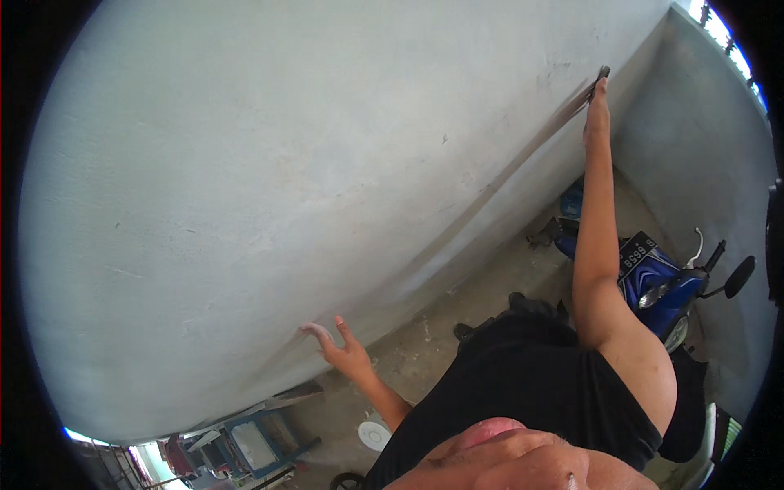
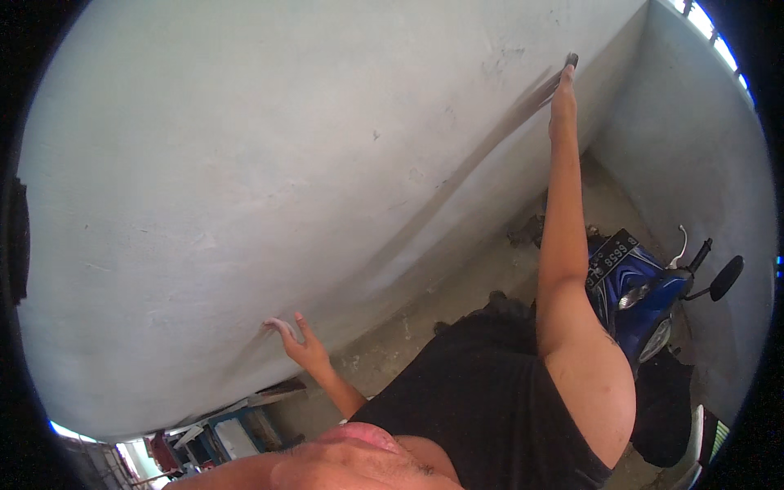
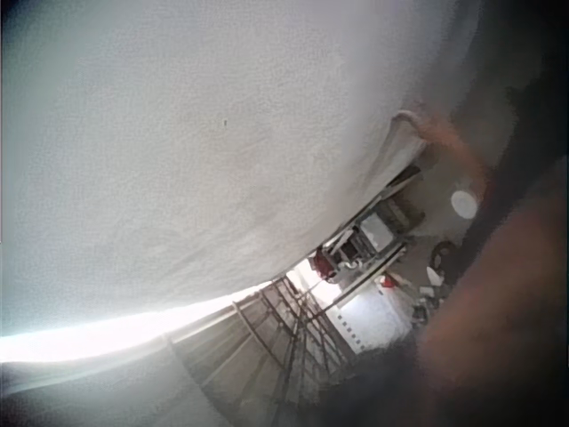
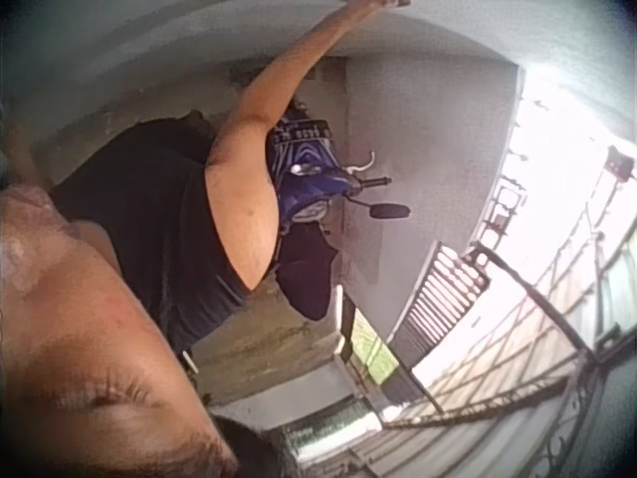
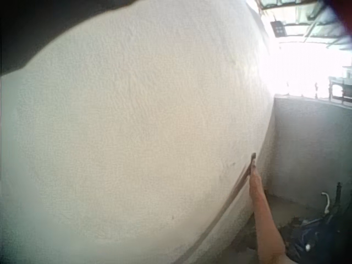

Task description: Sand the surface of a wall and concrete ledge to prepare it for painting.

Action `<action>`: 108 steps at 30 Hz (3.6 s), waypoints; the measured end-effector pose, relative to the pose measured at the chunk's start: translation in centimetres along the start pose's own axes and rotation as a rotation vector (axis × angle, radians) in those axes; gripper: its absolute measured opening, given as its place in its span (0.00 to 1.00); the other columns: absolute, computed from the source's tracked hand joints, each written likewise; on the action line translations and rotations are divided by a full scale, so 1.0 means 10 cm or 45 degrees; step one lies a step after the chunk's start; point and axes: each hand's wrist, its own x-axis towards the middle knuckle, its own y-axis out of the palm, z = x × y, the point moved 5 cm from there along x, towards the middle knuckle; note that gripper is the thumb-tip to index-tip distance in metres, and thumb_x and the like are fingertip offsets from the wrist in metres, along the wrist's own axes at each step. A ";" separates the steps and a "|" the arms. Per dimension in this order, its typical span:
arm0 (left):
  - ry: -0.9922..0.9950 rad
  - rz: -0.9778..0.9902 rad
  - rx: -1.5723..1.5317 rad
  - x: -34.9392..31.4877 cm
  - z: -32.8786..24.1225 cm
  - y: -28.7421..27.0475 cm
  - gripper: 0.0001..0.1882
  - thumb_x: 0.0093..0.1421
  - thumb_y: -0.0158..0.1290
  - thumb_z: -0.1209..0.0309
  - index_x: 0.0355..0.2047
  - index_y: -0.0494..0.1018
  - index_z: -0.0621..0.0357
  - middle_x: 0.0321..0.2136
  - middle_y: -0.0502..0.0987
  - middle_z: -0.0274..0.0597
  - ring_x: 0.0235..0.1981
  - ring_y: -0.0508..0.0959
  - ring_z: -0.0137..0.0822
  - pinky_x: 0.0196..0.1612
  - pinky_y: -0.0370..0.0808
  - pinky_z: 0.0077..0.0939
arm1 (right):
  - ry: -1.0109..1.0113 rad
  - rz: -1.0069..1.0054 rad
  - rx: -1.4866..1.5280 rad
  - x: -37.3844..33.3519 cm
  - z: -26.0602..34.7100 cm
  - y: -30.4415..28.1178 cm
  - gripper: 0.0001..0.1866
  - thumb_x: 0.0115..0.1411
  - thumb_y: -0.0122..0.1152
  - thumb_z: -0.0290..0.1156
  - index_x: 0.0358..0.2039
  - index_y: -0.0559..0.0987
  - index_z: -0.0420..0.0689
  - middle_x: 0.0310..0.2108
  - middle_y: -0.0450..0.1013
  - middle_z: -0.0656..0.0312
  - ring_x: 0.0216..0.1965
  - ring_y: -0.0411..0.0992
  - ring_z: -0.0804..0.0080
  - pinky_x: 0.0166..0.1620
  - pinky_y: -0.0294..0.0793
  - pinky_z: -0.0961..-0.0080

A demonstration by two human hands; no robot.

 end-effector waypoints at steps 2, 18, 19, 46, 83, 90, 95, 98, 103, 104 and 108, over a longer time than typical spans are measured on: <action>0.009 0.023 0.011 0.03 -0.01 -0.05 0.42 0.71 0.50 0.48 0.73 0.51 0.64 0.73 0.53 0.55 0.75 0.53 0.48 0.74 0.44 0.51 | 0.040 -0.011 0.000 0.05 0.02 -0.03 0.51 0.69 0.40 0.68 0.75 0.49 0.37 0.78 0.41 0.52 0.78 0.38 0.62 0.75 0.35 0.69; 0.009 0.122 -0.163 0.11 0.02 -0.13 0.38 0.72 0.53 0.57 0.70 0.54 0.72 0.72 0.54 0.60 0.74 0.55 0.47 0.73 0.52 0.35 | -0.548 0.268 -0.608 -0.23 0.41 0.34 0.47 0.72 0.33 0.65 0.75 0.49 0.37 0.77 0.40 0.45 0.78 0.37 0.53 0.75 0.39 0.64; -0.011 0.125 -0.200 0.11 0.02 -0.12 0.38 0.72 0.53 0.56 0.70 0.54 0.72 0.72 0.54 0.60 0.74 0.54 0.47 0.73 0.52 0.35 | -0.620 0.285 -0.660 -0.25 0.42 0.37 0.46 0.72 0.32 0.65 0.75 0.49 0.37 0.77 0.40 0.44 0.78 0.37 0.53 0.75 0.40 0.64; 0.136 0.131 0.045 0.06 -0.06 -0.12 0.43 0.70 0.53 0.54 0.71 0.49 0.75 0.73 0.47 0.64 0.75 0.47 0.52 0.75 0.48 0.39 | -0.318 0.266 -0.558 -0.92 -0.13 0.45 0.45 0.74 0.32 0.62 0.75 0.45 0.36 0.77 0.38 0.45 0.78 0.36 0.55 0.75 0.39 0.67; -0.084 0.331 -0.716 -1.10 -0.19 0.67 0.39 0.70 0.55 0.61 0.73 0.51 0.64 0.68 0.63 0.60 0.64 0.72 0.50 0.65 0.68 0.43 | 0.941 0.173 0.173 -1.91 -1.43 0.06 0.47 0.71 0.30 0.65 0.76 0.41 0.42 0.77 0.42 0.52 0.74 0.48 0.50 0.71 0.49 0.58; -0.203 0.543 -0.812 -1.18 -0.29 0.95 0.41 0.71 0.54 0.58 0.74 0.48 0.64 0.69 0.60 0.62 0.66 0.70 0.51 0.67 0.65 0.45 | 1.126 0.249 0.377 -2.13 -1.51 0.17 0.48 0.69 0.32 0.64 0.77 0.39 0.44 0.78 0.37 0.53 0.76 0.41 0.51 0.70 0.49 0.59; -0.148 0.571 -0.776 -1.19 -0.34 1.02 0.44 0.69 0.56 0.57 0.74 0.46 0.67 0.73 0.51 0.64 0.68 0.66 0.54 0.67 0.64 0.45 | 1.162 0.126 0.304 -2.27 -1.60 0.18 0.48 0.69 0.23 0.68 0.77 0.40 0.44 0.79 0.32 0.52 0.77 0.37 0.49 0.74 0.40 0.55; -0.060 0.542 -0.843 -1.22 -0.37 1.04 0.44 0.70 0.56 0.57 0.74 0.46 0.66 0.73 0.51 0.63 0.68 0.67 0.54 0.67 0.64 0.46 | 1.243 0.219 0.487 -2.36 -1.65 0.24 0.49 0.70 0.26 0.67 0.77 0.33 0.44 0.78 0.30 0.52 0.78 0.31 0.52 0.75 0.31 0.54; -0.148 0.576 -0.793 -1.28 -0.31 1.06 0.43 0.70 0.55 0.57 0.74 0.46 0.66 0.73 0.52 0.63 0.67 0.68 0.55 0.67 0.65 0.46 | 1.306 0.161 0.428 -2.43 -1.78 0.23 0.48 0.70 0.25 0.67 0.77 0.37 0.46 0.79 0.32 0.53 0.78 0.35 0.49 0.73 0.41 0.53; -0.135 0.588 -0.787 -1.28 -0.31 1.06 0.43 0.70 0.55 0.57 0.74 0.46 0.66 0.73 0.52 0.63 0.67 0.68 0.55 0.66 0.65 0.46 | 1.313 0.179 0.432 -2.45 -1.80 0.24 0.48 0.70 0.25 0.67 0.77 0.37 0.46 0.79 0.32 0.53 0.78 0.35 0.49 0.73 0.41 0.53; -0.054 0.562 -0.757 -1.31 -0.31 1.03 0.43 0.70 0.54 0.54 0.74 0.48 0.65 0.73 0.52 0.63 0.65 0.70 0.55 0.64 0.68 0.46 | 1.329 0.275 0.477 -2.61 -1.87 0.25 0.47 0.70 0.30 0.66 0.77 0.38 0.46 0.79 0.33 0.54 0.78 0.36 0.49 0.74 0.39 0.51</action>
